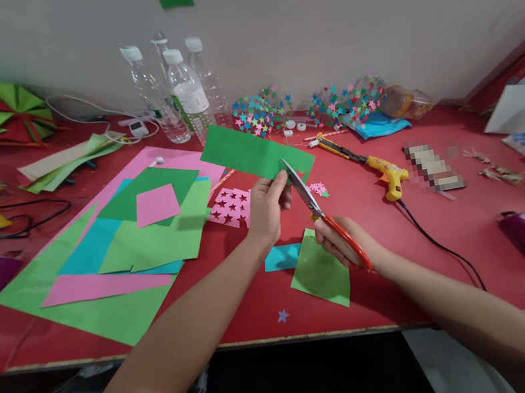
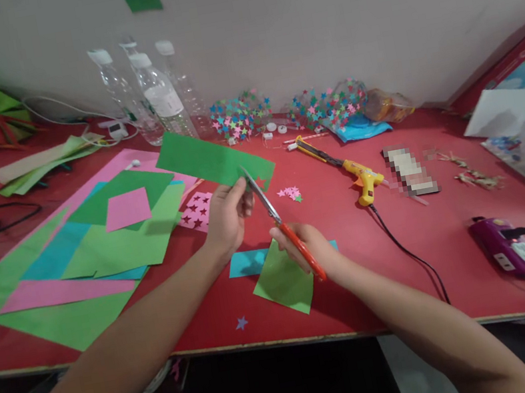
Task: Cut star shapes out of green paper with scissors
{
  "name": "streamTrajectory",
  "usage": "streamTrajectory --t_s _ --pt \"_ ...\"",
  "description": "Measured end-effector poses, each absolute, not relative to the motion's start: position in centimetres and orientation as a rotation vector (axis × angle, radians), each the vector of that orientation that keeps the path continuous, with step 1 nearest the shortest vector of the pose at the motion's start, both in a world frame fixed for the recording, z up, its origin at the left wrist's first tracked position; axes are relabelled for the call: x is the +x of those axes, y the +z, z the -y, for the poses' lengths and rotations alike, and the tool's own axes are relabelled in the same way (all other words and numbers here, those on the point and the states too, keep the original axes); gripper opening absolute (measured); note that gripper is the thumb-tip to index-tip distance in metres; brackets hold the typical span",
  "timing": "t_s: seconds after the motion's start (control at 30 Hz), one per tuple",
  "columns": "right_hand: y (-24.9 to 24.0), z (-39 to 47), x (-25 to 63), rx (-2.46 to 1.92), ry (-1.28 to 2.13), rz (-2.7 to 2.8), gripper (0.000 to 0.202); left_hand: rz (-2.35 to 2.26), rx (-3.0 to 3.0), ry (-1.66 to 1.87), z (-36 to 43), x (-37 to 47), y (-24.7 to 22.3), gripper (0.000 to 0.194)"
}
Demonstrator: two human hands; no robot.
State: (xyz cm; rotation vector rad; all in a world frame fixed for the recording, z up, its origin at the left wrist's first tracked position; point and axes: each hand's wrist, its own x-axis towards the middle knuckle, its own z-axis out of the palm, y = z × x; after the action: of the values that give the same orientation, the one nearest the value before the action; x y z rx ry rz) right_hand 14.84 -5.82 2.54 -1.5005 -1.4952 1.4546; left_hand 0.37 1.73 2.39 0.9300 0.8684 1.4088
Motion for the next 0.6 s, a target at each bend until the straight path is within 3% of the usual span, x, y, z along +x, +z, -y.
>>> streamTrajectory --t_s 0.6 --pt "2.88 5.36 15.55 -1.496 1.422 1.522 0.056 -0.801 0.978 1.364 -2.44 -0.34 2.49 0.027"
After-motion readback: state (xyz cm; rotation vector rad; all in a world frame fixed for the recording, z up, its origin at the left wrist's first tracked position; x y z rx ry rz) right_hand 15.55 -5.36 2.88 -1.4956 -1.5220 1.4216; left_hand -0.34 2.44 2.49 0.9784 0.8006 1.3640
